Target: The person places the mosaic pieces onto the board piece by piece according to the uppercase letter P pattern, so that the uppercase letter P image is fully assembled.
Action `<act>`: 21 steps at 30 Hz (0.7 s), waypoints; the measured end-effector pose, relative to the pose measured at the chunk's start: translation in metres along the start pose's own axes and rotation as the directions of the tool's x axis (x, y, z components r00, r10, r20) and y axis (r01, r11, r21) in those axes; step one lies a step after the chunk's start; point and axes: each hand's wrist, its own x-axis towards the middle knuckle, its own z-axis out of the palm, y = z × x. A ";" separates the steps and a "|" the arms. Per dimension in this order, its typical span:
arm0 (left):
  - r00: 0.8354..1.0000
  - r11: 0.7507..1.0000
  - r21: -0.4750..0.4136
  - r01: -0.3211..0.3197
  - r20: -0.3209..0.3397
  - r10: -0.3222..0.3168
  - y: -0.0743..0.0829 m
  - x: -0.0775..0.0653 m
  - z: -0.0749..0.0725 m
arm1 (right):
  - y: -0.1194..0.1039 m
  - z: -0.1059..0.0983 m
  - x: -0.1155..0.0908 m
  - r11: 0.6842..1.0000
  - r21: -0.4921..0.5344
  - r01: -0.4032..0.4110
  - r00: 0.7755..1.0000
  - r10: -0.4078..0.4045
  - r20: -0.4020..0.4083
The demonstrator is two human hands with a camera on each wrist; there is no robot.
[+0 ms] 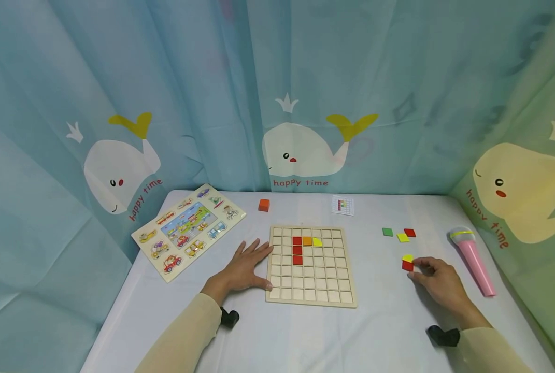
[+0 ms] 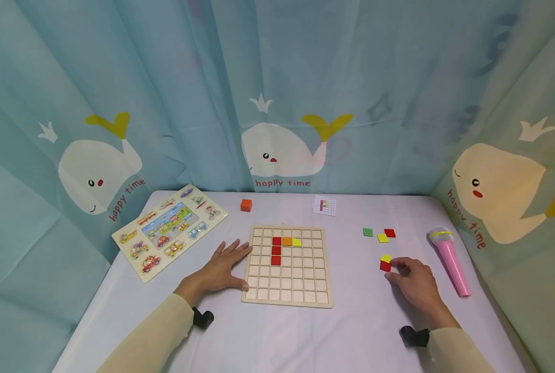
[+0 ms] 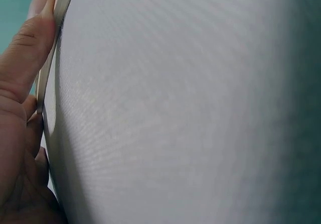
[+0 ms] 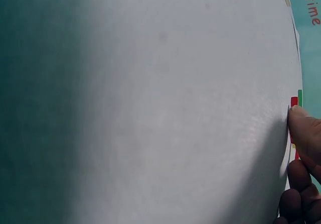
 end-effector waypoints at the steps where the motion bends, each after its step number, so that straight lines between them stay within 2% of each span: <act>1: 1.000 1.000 0.000 0.000 0.000 0.000 0.000 0.000 0.000 | -0.001 0.000 0.000 1.000 -0.001 -0.001 1.000 0.001 0.003; 7: 1.000 1.000 -0.003 0.000 0.001 0.000 0.000 0.000 0.000 | -0.002 0.003 0.001 1.000 -0.003 -0.013 1.000 0.013 0.011; 14: 1.000 1.000 -0.002 0.001 0.002 -0.001 0.000 0.000 0.000 | -0.003 0.007 0.003 0.997 -0.060 0.039 0.999 -0.039 -0.007; 18: 1.000 1.000 -0.001 -0.003 0.002 0.003 0.000 0.000 0.000 | -0.004 0.008 0.005 0.997 -0.052 0.050 0.999 -0.048 0.023; 21: 1.000 1.000 -0.001 -0.003 0.004 0.003 0.000 0.000 0.000 | -0.004 0.007 0.005 0.999 -0.035 0.028 0.998 -0.026 0.061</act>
